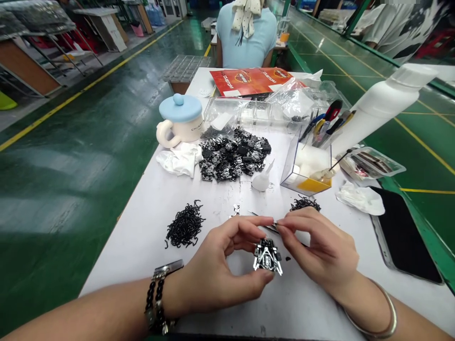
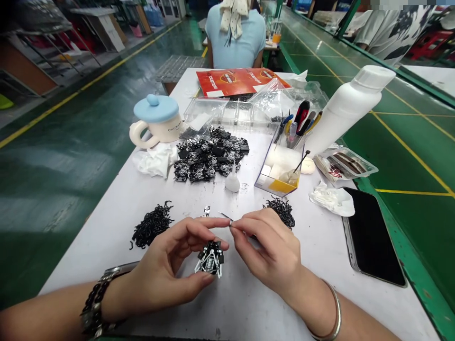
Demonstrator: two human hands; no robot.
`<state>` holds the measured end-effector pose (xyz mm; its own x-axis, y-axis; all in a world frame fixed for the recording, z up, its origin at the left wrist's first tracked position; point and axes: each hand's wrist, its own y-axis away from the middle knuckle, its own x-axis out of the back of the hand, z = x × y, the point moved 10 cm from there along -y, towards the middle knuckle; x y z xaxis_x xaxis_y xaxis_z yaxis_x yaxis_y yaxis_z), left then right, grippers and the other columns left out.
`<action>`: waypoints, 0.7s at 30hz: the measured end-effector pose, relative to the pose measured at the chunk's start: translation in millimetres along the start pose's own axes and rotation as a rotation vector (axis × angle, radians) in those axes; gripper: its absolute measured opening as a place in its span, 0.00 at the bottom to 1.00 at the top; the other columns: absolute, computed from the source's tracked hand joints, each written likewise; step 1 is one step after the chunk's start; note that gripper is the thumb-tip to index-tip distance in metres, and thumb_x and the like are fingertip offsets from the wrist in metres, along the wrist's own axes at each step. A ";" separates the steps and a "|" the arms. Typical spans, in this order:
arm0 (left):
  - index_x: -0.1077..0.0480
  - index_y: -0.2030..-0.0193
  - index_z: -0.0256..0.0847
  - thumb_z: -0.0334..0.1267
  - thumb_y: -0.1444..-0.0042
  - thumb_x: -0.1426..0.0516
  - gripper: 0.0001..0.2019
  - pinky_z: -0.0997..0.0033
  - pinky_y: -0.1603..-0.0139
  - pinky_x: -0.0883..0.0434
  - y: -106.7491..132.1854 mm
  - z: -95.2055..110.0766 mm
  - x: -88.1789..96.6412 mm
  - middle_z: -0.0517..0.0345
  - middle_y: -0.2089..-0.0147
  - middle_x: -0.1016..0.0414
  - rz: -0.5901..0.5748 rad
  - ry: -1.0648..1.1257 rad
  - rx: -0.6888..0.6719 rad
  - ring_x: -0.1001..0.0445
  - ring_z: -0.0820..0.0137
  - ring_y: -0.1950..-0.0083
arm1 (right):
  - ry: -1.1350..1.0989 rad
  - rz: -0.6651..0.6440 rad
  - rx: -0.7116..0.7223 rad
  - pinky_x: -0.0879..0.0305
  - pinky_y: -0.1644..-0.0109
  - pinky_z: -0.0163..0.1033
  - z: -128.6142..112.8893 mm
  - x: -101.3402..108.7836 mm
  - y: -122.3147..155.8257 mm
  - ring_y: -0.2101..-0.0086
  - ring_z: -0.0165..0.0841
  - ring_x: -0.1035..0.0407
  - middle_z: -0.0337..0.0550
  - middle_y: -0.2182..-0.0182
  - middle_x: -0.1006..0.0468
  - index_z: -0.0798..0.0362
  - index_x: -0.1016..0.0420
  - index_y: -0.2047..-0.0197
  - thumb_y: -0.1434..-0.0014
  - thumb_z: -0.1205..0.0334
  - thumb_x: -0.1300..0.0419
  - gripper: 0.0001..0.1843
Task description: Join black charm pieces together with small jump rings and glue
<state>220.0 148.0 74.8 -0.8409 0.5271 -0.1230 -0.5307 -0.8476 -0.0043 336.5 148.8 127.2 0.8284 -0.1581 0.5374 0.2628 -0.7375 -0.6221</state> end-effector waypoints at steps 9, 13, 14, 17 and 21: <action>0.37 0.55 0.41 0.26 0.53 0.38 0.19 0.66 0.39 0.35 1.0 -2.8 -4.3 0.50 0.37 0.38 -0.068 0.066 0.021 0.28 0.67 0.45 | 0.081 -0.016 0.100 0.35 0.67 0.38 -9.3 -0.3 1.1 0.69 0.30 0.33 0.45 0.69 0.26 0.57 0.30 0.59 0.51 0.79 0.37 0.15; 0.37 0.55 0.42 0.26 0.53 0.38 0.20 0.65 0.39 0.35 1.7 -0.5 -5.4 0.49 0.36 0.38 -0.085 0.069 0.005 0.28 0.67 0.45 | 0.094 -0.022 0.120 0.34 0.67 0.38 -11.0 0.7 2.0 0.68 0.31 0.32 0.47 0.68 0.26 0.60 0.29 0.58 0.52 0.79 0.37 0.17; 0.37 0.55 0.42 0.26 0.53 0.38 0.20 0.65 0.39 0.35 1.9 0.0 -6.0 0.49 0.36 0.39 -0.088 0.073 0.004 0.28 0.67 0.45 | 0.100 -0.013 0.122 0.34 0.66 0.38 -11.5 1.6 2.3 0.67 0.31 0.32 0.47 0.68 0.26 0.60 0.29 0.58 0.52 0.79 0.36 0.17; 0.37 0.55 0.41 0.26 0.54 0.38 0.19 0.66 0.39 0.36 1.9 1.1 -8.3 0.46 0.38 0.35 -0.098 0.083 0.009 0.31 0.65 0.42 | 0.119 0.001 0.126 0.33 0.65 0.39 -12.4 3.2 3.0 0.67 0.31 0.31 0.48 0.67 0.26 0.60 0.29 0.57 0.53 0.79 0.36 0.18; 0.38 0.56 0.41 0.26 0.53 0.39 0.18 0.67 0.39 0.35 1.0 2.7 -9.6 0.47 0.44 0.29 -0.095 0.026 0.007 0.35 0.65 0.38 | 0.119 -0.009 0.143 0.33 0.66 0.38 -13.6 5.0 1.2 0.67 0.31 0.31 0.48 0.68 0.26 0.60 0.29 0.57 0.53 0.79 0.36 0.18</action>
<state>227.3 142.3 78.6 -0.7835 0.6035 -0.1479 -0.6089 -0.7932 -0.0106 334.2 138.2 136.9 0.7634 -0.2354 0.6015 0.3441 -0.6399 -0.6871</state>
